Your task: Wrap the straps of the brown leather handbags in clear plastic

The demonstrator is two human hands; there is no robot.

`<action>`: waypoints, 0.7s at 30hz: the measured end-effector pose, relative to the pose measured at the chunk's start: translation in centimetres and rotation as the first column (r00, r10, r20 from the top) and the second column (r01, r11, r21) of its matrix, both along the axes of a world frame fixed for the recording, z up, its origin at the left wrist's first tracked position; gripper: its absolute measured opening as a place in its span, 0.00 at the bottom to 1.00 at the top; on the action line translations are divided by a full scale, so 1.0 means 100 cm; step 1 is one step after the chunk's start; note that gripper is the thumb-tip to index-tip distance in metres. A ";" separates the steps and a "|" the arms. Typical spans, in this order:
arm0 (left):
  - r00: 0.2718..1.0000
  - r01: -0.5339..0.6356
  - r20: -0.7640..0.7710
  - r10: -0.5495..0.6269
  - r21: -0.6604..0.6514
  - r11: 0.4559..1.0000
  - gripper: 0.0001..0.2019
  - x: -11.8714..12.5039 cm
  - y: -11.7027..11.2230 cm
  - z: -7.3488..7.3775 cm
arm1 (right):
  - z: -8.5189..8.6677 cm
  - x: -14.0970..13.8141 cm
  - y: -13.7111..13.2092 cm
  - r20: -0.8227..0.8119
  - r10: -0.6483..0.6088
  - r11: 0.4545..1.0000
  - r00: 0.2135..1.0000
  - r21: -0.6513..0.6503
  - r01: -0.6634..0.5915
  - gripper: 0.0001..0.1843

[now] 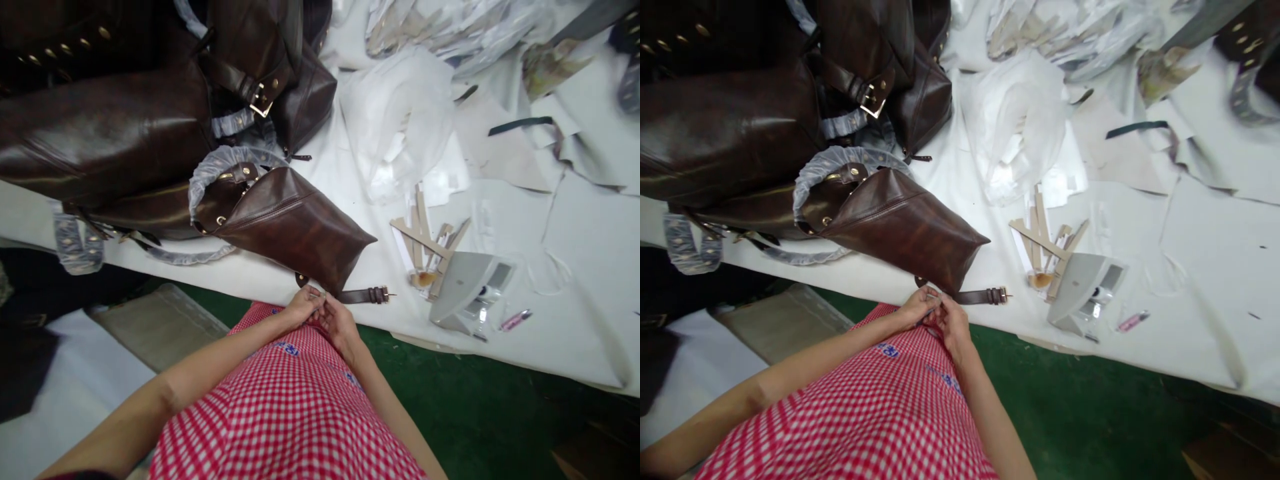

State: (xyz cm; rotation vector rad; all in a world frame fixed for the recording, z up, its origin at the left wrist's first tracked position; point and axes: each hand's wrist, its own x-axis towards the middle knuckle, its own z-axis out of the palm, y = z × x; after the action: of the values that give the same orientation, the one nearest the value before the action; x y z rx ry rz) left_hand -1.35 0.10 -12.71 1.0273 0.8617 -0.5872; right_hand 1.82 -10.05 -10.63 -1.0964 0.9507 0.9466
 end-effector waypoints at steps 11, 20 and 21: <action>0.939 0.232 0.112 -0.324 0.489 0.841 0.10 0.015 0.036 0.026 | -0.014 0.041 -0.019 0.319 0.139 0.974 0.938 -0.215 -0.071 0.18; 0.774 -0.182 0.320 -0.546 0.939 0.292 0.11 0.016 0.118 0.125 | -0.012 0.053 -0.098 0.502 0.840 0.540 0.206 -0.810 -0.228 0.18; 0.769 -0.238 0.268 -0.581 0.963 0.129 0.13 0.017 0.128 0.132 | -0.015 0.055 -0.104 0.452 0.890 0.456 0.058 -0.875 -0.163 0.18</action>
State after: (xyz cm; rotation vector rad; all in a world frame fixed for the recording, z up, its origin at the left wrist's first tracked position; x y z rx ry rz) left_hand 0.40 12.88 0.52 2.4914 0.3937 0.3369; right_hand 7.29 -20.48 -12.17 -2.4271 -0.3828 0.3369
